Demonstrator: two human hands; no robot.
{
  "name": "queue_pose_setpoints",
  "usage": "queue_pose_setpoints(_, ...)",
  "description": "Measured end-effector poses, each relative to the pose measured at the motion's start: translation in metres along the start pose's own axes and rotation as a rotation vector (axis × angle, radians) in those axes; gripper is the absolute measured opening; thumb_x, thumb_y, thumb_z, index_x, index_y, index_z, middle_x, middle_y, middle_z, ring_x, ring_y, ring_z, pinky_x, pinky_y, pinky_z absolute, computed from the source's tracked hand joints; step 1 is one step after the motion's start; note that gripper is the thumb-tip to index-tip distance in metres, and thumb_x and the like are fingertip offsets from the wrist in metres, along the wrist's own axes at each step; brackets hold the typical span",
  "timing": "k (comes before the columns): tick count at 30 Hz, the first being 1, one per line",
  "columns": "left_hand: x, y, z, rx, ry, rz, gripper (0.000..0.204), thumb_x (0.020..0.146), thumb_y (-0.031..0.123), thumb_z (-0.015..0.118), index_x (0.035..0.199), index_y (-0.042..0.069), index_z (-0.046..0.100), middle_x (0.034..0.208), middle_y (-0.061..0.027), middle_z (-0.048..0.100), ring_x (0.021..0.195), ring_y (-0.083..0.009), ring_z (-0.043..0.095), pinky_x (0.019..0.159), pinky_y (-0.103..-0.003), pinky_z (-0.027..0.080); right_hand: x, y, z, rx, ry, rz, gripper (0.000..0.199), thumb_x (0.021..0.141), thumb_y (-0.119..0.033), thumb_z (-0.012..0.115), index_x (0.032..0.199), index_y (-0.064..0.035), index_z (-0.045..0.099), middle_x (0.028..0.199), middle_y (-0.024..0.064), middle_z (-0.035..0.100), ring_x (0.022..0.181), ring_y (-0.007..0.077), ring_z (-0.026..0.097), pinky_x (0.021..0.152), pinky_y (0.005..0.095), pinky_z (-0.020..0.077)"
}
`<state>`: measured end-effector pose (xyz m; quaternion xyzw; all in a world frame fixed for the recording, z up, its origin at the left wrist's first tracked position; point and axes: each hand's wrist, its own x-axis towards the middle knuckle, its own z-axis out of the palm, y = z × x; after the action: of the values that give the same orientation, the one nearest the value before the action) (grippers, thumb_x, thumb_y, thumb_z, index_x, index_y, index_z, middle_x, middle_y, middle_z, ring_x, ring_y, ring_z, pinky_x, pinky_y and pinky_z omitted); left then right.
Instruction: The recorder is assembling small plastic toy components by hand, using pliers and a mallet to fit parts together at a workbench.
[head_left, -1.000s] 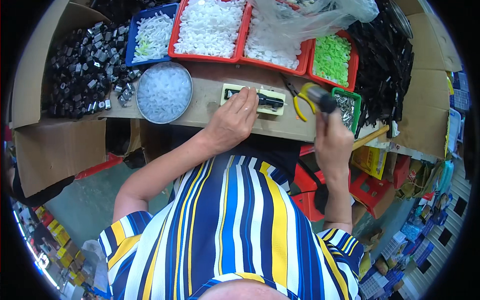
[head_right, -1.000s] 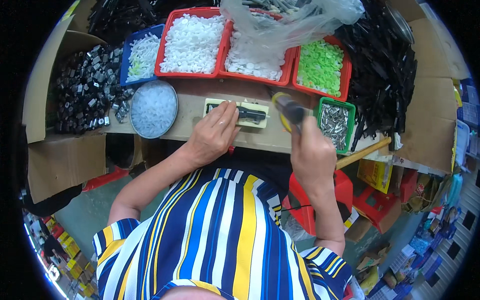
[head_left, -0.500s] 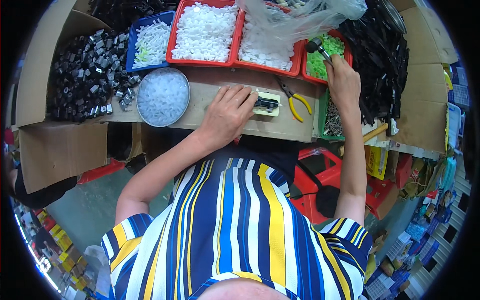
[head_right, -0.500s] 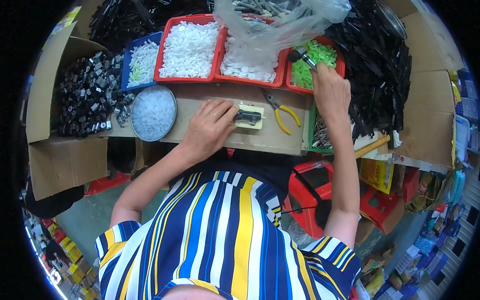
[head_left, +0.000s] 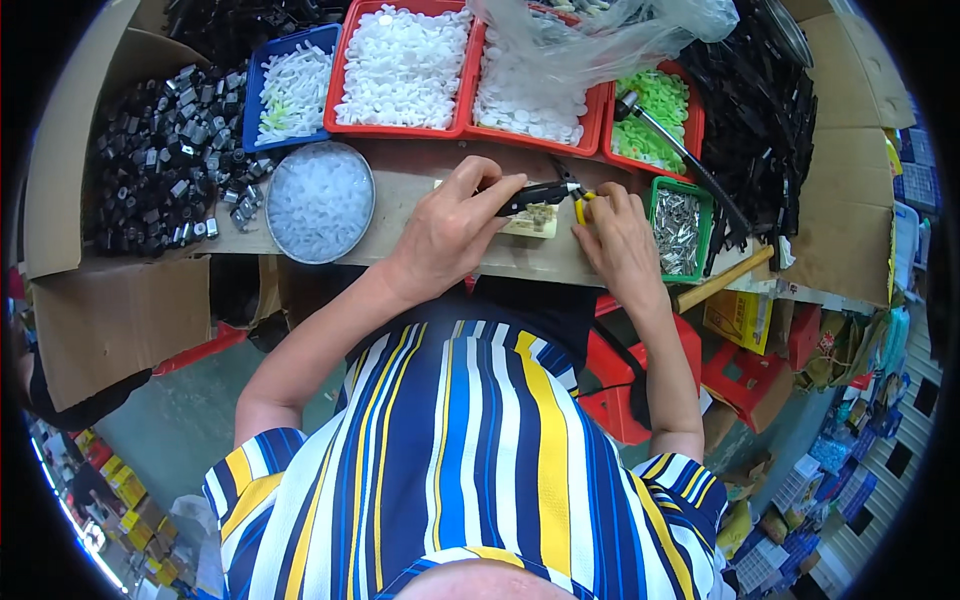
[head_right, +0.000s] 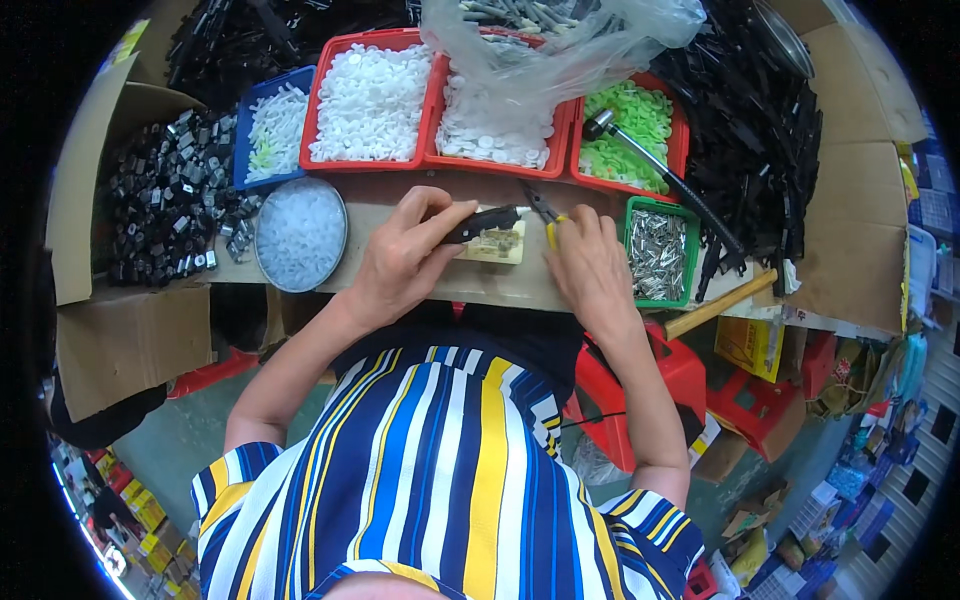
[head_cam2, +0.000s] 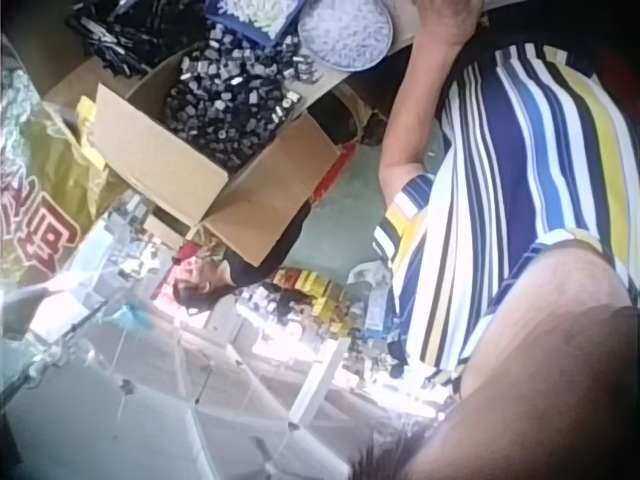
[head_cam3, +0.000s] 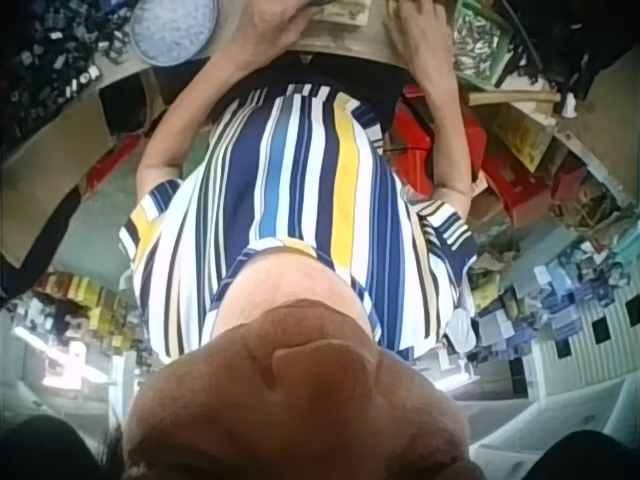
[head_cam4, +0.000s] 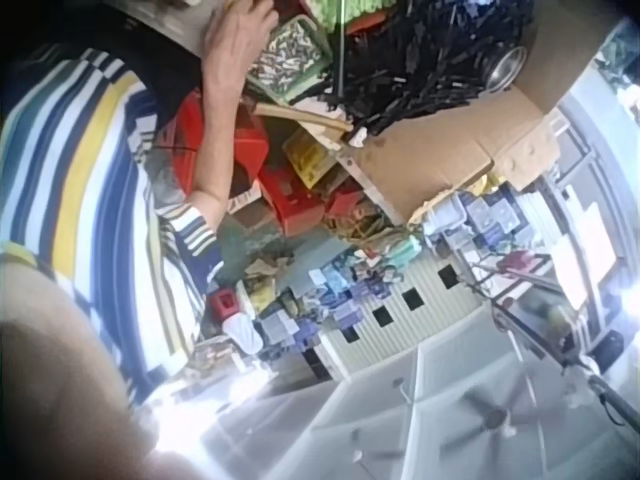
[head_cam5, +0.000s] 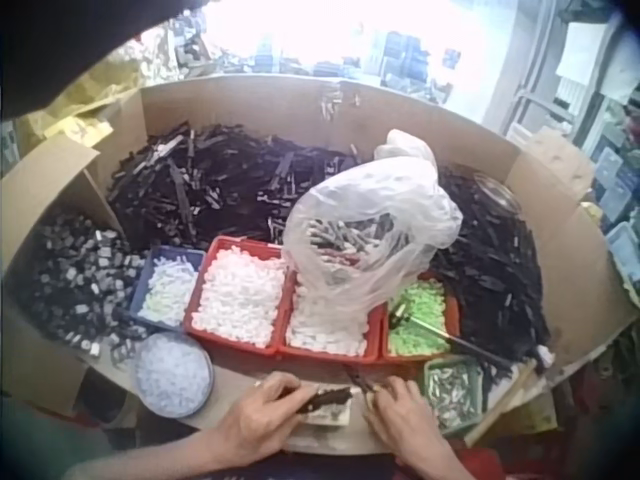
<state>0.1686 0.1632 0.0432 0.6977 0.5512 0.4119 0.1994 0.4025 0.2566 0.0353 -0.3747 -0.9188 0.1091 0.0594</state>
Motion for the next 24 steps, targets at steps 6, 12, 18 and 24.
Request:
queue_pose_setpoints(6, 0.002, 0.004, 0.000, -0.049, 0.022, -0.023, 0.042, 0.076, -0.010, 0.067, 0.116, -0.001, 0.057, 0.112, -0.0183, 0.056, 0.097, -0.0327, 0.062, 0.080, -0.037, 0.050, 0.013, -0.007, -0.003, -0.089, -0.018, 0.076, 0.019, 0.072, -0.007, 0.065, 0.087, 0.0040, 0.060, 0.102, 0.0179, 0.054, 0.096, 0.0359, 0.053, 0.078, 0.0464, 0.0487)
queue_pose_setpoints(12, -0.002, 0.007, 0.001, -0.121, -0.001, -0.103, 0.039, 0.081, -0.007, 0.065, 0.118, 0.000, 0.054, 0.105, -0.0184, 0.061, 0.095, -0.0322, 0.064, 0.081, -0.036, 0.050, -0.001, -0.006, -0.005, 0.163, 0.252, 0.033, 0.019, 0.067, 0.012, 0.058, 0.084, 0.0029, 0.060, 0.092, 0.0157, 0.058, 0.089, 0.0348, 0.057, 0.076, 0.0442, 0.0476)
queue_pose_setpoints(18, -0.005, 0.005, 0.003, -0.223, -0.004, -0.157, 0.038, 0.084, -0.005, 0.064, 0.120, 0.000, 0.053, 0.104, -0.0179, 0.063, 0.093, -0.0287, 0.065, 0.081, -0.035, 0.050, -0.012, -0.026, -0.022, 0.584, 0.243, 0.123, 0.021, 0.073, 0.016, 0.049, 0.090, 0.0065, 0.059, 0.105, 0.0182, 0.061, 0.087, 0.0346, 0.064, 0.078, 0.0361, 0.0496)
queue_pose_setpoints(24, -0.007, 0.005, -0.001, -0.249, -0.011, -0.174, 0.039, 0.084, -0.006, 0.064, 0.120, 0.001, 0.053, 0.106, -0.0167, 0.063, 0.095, -0.0276, 0.065, 0.083, -0.035, 0.051, -0.006, -0.032, -0.017, 0.544, 0.222, 0.044, 0.024, 0.071, 0.014, 0.047, 0.089, 0.0046, 0.060, 0.107, 0.0179, 0.060, 0.092, 0.0359, 0.062, 0.084, 0.0392, 0.0472)
